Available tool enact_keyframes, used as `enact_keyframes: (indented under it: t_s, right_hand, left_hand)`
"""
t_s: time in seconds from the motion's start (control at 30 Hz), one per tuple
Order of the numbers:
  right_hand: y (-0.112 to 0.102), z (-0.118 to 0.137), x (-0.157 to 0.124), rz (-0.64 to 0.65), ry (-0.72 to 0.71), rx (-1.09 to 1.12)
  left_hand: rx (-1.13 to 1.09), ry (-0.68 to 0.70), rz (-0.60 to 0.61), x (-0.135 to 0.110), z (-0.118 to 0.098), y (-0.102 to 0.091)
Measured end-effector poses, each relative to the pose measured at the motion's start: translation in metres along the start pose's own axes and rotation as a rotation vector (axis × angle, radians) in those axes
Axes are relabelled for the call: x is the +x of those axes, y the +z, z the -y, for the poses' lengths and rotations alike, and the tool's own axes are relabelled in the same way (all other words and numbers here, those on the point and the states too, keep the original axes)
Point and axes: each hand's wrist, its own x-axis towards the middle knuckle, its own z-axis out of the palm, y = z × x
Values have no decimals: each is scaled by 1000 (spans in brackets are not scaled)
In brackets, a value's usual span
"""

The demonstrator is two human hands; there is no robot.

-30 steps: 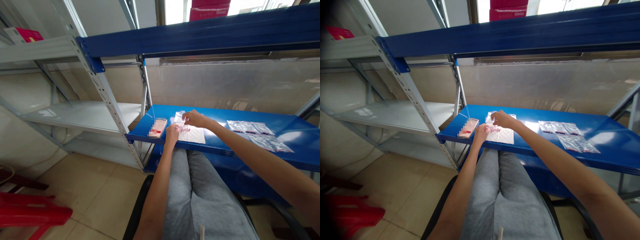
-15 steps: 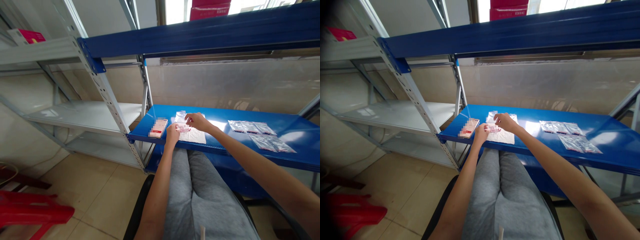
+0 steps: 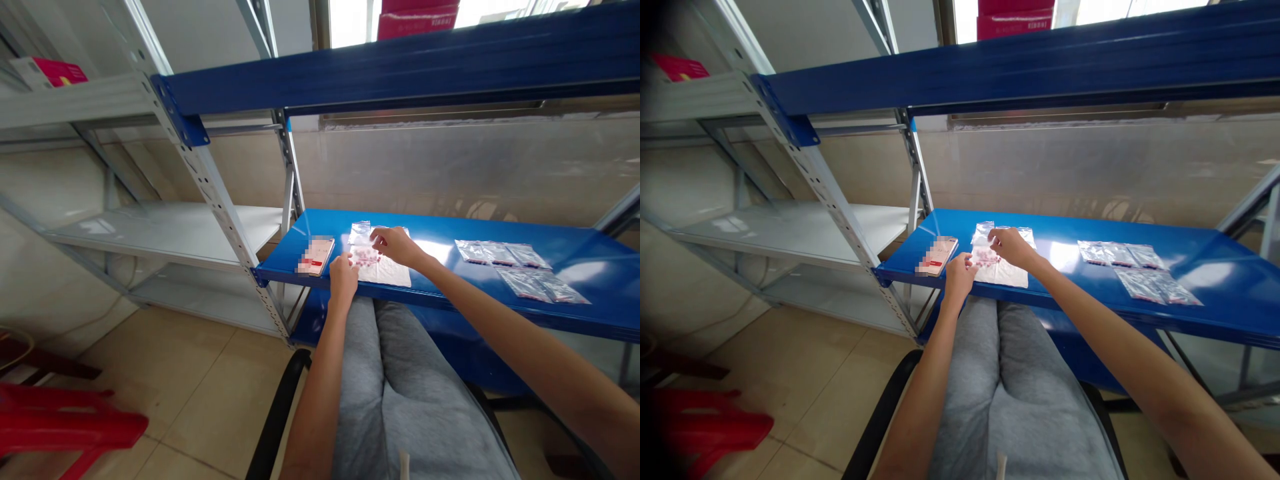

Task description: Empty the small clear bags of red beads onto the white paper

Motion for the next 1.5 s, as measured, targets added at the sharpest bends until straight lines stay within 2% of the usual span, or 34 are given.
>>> enact_keyframes:
  t_s: [0.47, 0.7, 0.8, 0.87, 1.0, 1.13, 1.3, 1.37, 1.5]
  right_hand:
    - [-5, -5, -5, -55, 40, 50]
    - [-8, -11, -14, -104, 121, 210]
    - [-10, -14, -23, -201, 190, 376]
    - [-8, -14, -30, -300, 250, 569]
    - [8, -9, -43, -458, 344, 1035]
    - [33, 0, -51, -481, 401, 1267]
    - [42, 0, -60, -423, 455, 1292]
    - [36, -4, -63, -393, 471, 1247]
    - [16, -20, -63, -412, 492, 1132]
  left_hand:
    - [48, 32, 0, -1, -3, 1]
    - [42, 30, -4, -3, -4, 0]
    - [11, 19, -31, -6, -9, -5]
    - [-85, 12, -51, -9, -17, -8]
    - [-447, -22, -3, -12, -37, -4]
    - [-758, -143, 80, -9, -52, 7]
    - [-824, -156, 21, 2, -54, 7]
    - [-807, -143, 41, 10, -52, 4]
    - [-663, -74, 99, 34, -51, -1]
